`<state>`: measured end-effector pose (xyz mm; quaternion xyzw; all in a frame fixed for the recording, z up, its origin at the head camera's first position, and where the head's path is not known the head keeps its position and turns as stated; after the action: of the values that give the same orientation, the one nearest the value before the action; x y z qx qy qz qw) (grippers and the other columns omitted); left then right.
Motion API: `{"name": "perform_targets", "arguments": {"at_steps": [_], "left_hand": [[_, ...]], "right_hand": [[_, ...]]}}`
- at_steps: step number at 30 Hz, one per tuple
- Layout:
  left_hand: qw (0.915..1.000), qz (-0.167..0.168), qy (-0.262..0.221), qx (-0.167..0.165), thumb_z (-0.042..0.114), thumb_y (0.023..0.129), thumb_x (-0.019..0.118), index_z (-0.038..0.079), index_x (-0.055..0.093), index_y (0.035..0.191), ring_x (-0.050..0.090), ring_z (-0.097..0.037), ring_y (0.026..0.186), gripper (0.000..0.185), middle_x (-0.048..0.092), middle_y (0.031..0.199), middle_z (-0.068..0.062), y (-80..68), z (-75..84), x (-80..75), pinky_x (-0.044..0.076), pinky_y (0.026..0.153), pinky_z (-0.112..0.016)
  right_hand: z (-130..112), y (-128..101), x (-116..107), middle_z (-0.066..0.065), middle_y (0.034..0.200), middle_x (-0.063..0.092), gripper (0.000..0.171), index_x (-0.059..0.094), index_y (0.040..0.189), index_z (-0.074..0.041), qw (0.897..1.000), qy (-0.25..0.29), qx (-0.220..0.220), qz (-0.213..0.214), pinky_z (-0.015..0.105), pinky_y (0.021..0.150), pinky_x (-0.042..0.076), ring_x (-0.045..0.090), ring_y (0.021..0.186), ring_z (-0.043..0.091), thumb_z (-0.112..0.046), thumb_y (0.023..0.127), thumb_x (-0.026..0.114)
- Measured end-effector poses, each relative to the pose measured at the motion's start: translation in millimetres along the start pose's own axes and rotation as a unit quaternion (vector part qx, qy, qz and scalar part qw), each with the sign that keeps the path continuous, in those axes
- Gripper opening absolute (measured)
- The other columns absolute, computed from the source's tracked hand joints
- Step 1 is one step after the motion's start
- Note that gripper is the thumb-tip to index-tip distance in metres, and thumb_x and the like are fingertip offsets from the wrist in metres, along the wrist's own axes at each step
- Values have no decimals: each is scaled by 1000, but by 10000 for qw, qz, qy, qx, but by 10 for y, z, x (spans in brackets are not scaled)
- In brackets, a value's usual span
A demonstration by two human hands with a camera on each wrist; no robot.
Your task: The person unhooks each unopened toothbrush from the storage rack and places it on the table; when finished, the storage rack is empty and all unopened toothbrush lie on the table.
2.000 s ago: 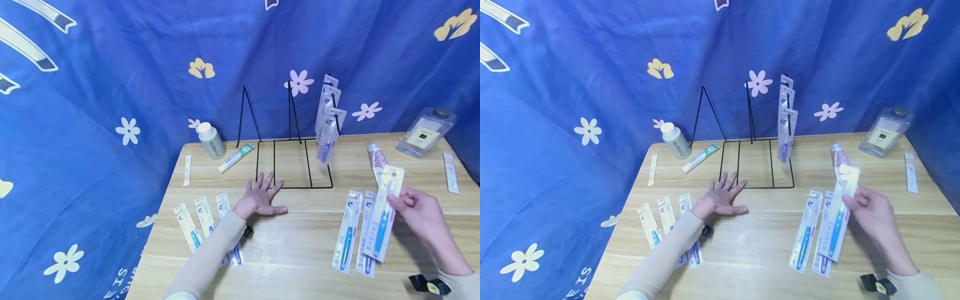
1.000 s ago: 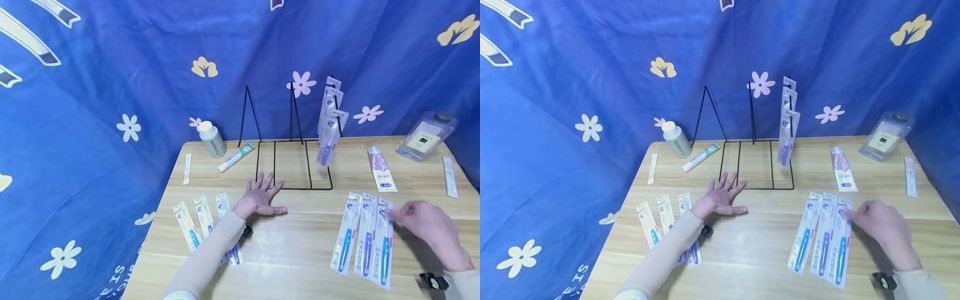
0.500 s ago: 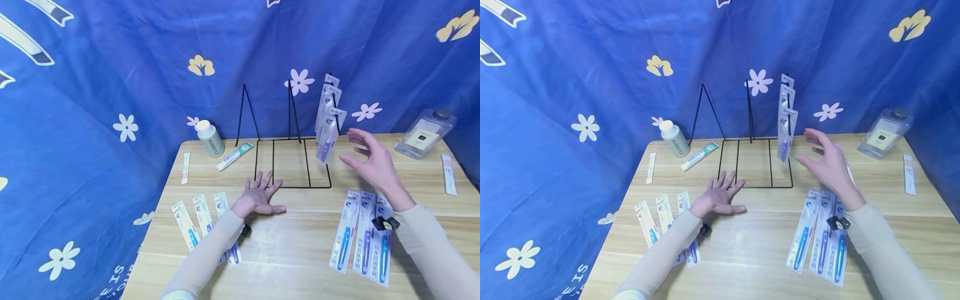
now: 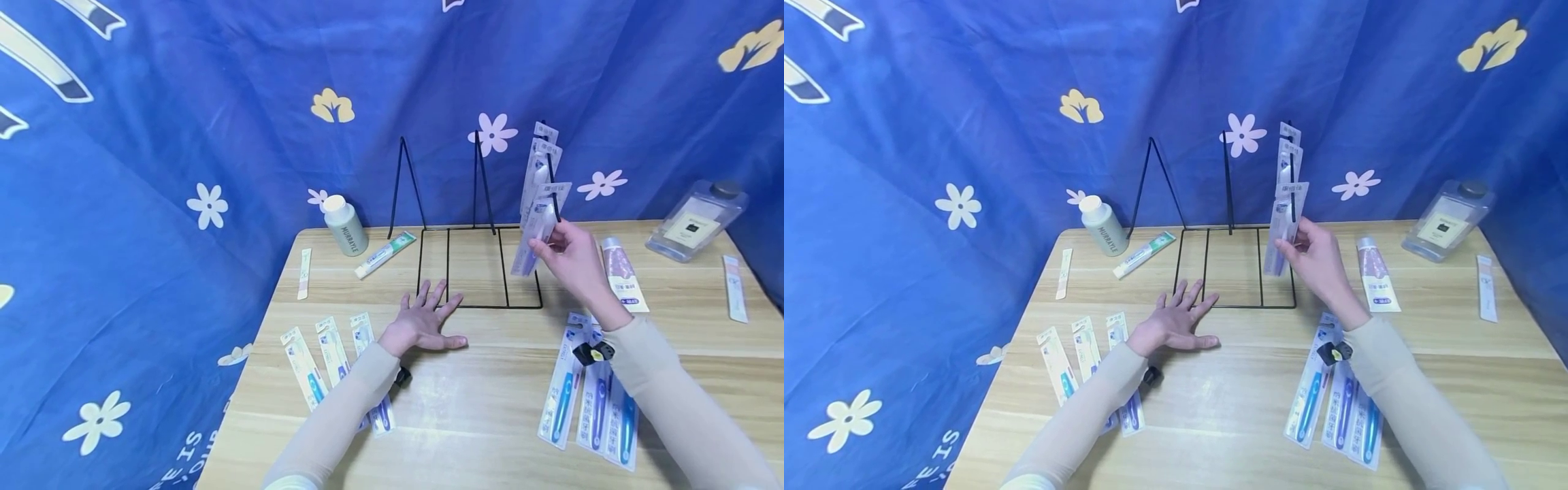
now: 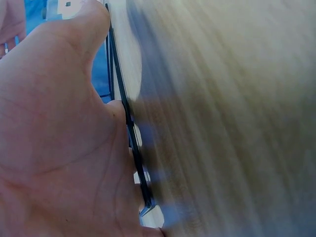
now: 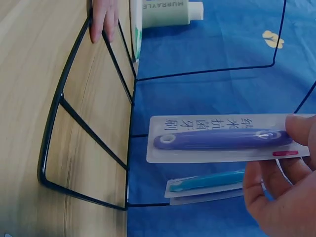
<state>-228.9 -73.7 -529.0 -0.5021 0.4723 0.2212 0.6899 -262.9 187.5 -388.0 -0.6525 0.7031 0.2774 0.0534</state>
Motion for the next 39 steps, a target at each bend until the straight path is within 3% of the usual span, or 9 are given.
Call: {"name": "perform_targets", "arguments": {"at_steps": [11,14,18,22,26,34,36,38,39], "left_hand": [[10000,-14,-19,-8,89,85,37,46,-3,161,-11,-33,159,96,-17,172,1,-17,13,12,8,124,-68],[10000,-12,-24,-18,89,85,37,46,-3,161,-11,-33,159,96,-17,172,1,-20,12,14,8,124,-68],[10000,-19,-18,-22,89,85,37,46,-4,161,-11,-33,159,96,-18,172,2,-20,15,10,7,124,-68],[10000,-2,12,-7,89,85,37,46,-5,161,-11,-33,159,96,-18,171,1,-13,25,-3,7,124,-67],[10000,5,58,10,89,86,37,46,-6,161,-12,-33,159,96,-19,171,1,0,28,-4,7,125,-67],[10000,14,78,2,89,86,36,46,-6,160,-12,-34,159,96,-19,171,1,21,11,7,7,124,-67],[10000,16,79,2,89,85,36,46,-6,160,-12,-34,159,96,-19,171,1,19,10,6,7,124,-67],[10000,20,75,-5,89,85,36,46,-6,160,-12,-33,159,96,-19,171,1,15,8,5,7,125,-67],[10000,21,68,-13,89,85,36,46,-6,161,-12,-33,159,96,-18,171,1,13,7,6,7,125,-67]], "right_hand": [[-103,-442,-157,24,111,75,28,68,121,3,9998,141,56,139,7,73,52,64,85,-13,-11,96,71],[-141,-551,-245,-1,103,79,26,69,118,2,9996,176,8,224,8,72,53,66,85,-12,-8,94,72],[-138,-699,-387,-34,97,67,25,68,118,3,9996,138,42,224,9,70,54,67,84,-11,-6,95,70],[-46,-868,-563,-35,98,64,24,66,120,6,9997,-44,185,144,8,71,54,66,84,-10,-7,100,63],[162,-1053,-771,-32,95,65,25,66,124,3,9979,-139,629,114,9,70,54,65,81,-8,-8,102,59],[855,-1446,-1192,-22,78,72,23,65,98,-28,9764,732,2013,280,20,58,58,68,66,-3,-5,98,66],[1065,-1582,-1281,-24,75,71,19,64,95,-28,9674,559,2451,293,21,56,58,67,65,-4,-9,98,66],[1267,-1724,-1344,-24,72,70,5,65,101,-20,9573,243,2874,175,22,55,58,66,63,-3,-15,100,65],[1361,-1791,-1364,-24,70,69,8,65,107,-13,9520,75,3059,83,23,55,57,65,63,-3,-18,101,63]]}}
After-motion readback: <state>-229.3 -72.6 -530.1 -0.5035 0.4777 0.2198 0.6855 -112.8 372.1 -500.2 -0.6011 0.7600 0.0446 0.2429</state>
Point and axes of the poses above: each hand's wrist, its own y-axis towards the middle knuckle, its own x-axis out of the palm, z = x × y, the point moved 8 cm from there along y, towards the middle knuckle
